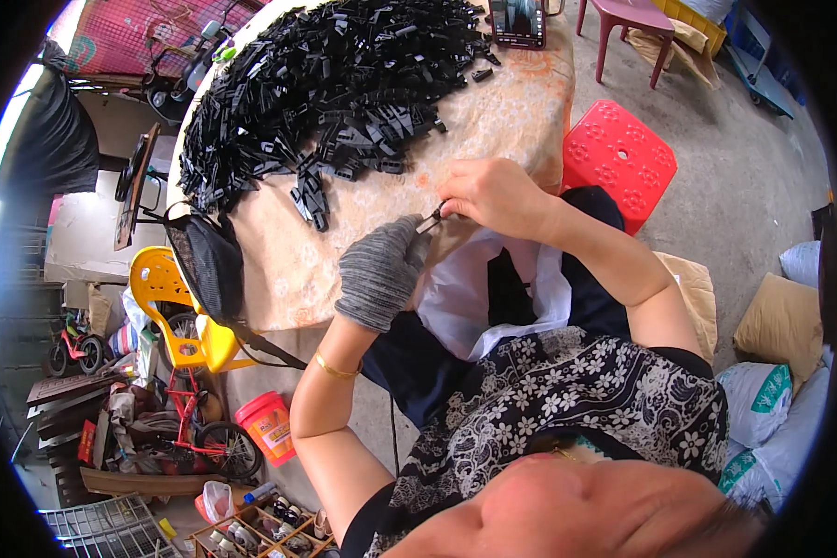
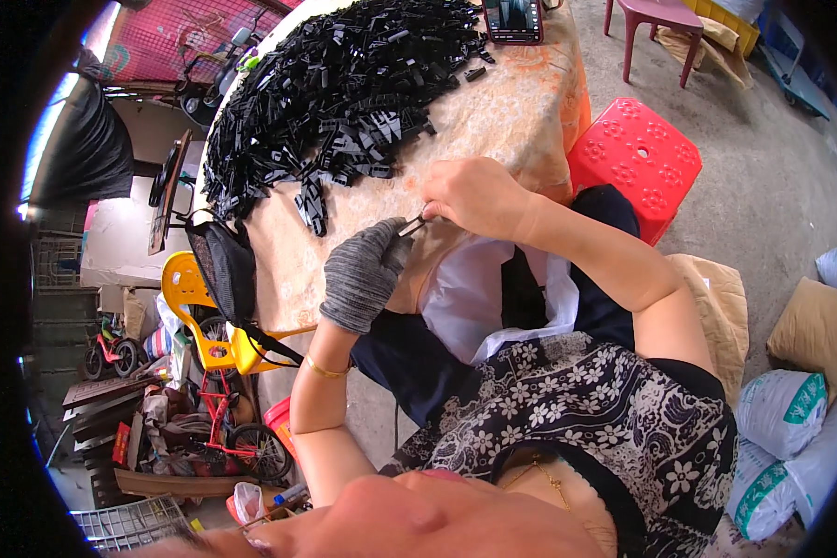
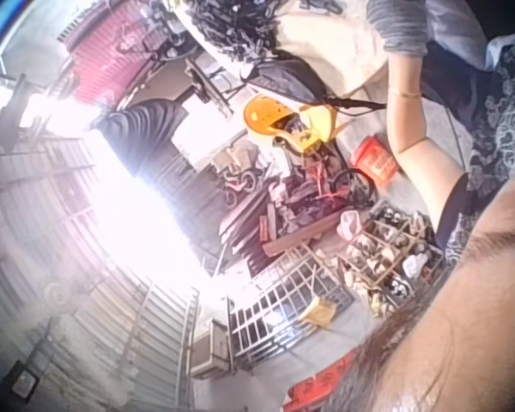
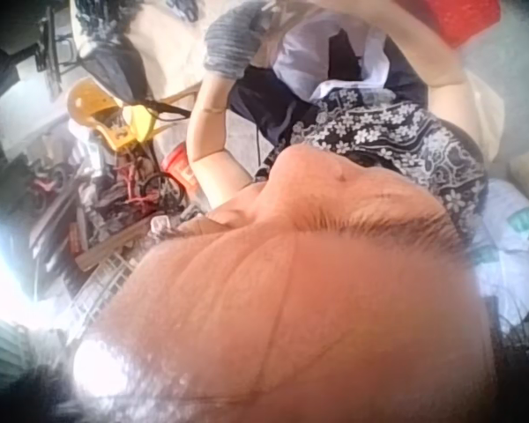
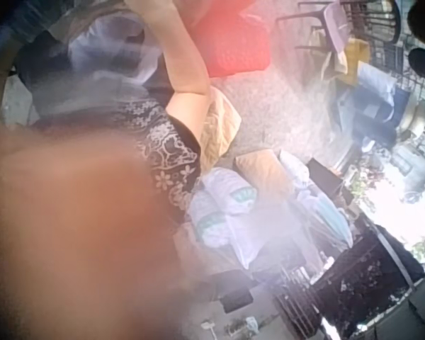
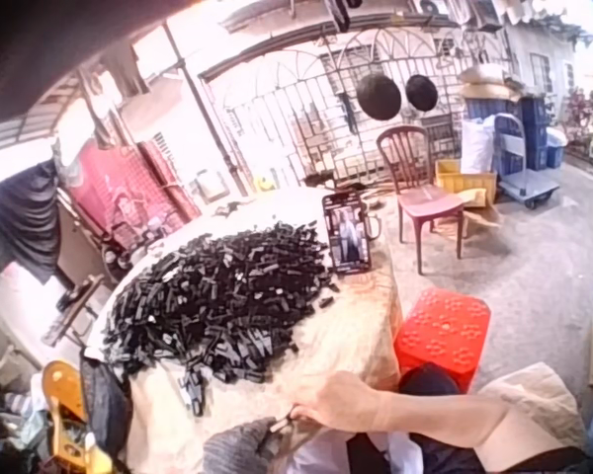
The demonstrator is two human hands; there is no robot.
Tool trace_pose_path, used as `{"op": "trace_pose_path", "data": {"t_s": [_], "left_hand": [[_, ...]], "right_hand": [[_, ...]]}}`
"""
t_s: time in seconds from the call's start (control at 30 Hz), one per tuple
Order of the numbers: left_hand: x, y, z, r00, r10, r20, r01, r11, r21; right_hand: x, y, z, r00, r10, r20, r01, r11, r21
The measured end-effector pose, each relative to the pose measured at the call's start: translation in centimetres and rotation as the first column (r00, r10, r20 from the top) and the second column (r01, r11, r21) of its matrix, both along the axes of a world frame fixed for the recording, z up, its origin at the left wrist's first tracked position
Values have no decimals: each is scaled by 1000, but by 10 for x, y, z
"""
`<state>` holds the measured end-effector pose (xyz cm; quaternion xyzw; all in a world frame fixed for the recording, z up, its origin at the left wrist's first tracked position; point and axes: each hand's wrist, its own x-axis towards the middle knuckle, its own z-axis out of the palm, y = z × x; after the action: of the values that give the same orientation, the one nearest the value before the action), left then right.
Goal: Assembling small black plastic components on a table.
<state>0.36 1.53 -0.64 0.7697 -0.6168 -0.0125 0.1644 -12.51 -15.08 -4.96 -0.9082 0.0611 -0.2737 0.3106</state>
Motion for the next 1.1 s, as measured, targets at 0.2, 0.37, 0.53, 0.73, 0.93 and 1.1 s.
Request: {"op": "trace_pose_path", "data": {"t_s": [0.2,0.37,0.53,0.73,0.93,1.1], "left_hand": [[2,-5,7,999,-10,39,8,998,54],[6,-10,14,996,-52,74,42,991,129],[-2,-28,27,983,-100,152,55,960,273],[12,-41,18,972,-217,86,185,942,280],[13,-60,24,978,-198,71,158,915,371],[21,-65,19,959,-276,60,232,890,392]], "right_hand": [[0,-1,-3,999,19,46,-16,998,-63],[-1,-2,-5,998,38,45,-34,995,-91],[7,4,-8,987,62,151,-25,971,-239],[6,2,-10,980,84,181,-40,972,-230],[1,1,-16,967,-10,253,65,975,-212],[7,14,-6,956,22,293,68,954,-293]]}}
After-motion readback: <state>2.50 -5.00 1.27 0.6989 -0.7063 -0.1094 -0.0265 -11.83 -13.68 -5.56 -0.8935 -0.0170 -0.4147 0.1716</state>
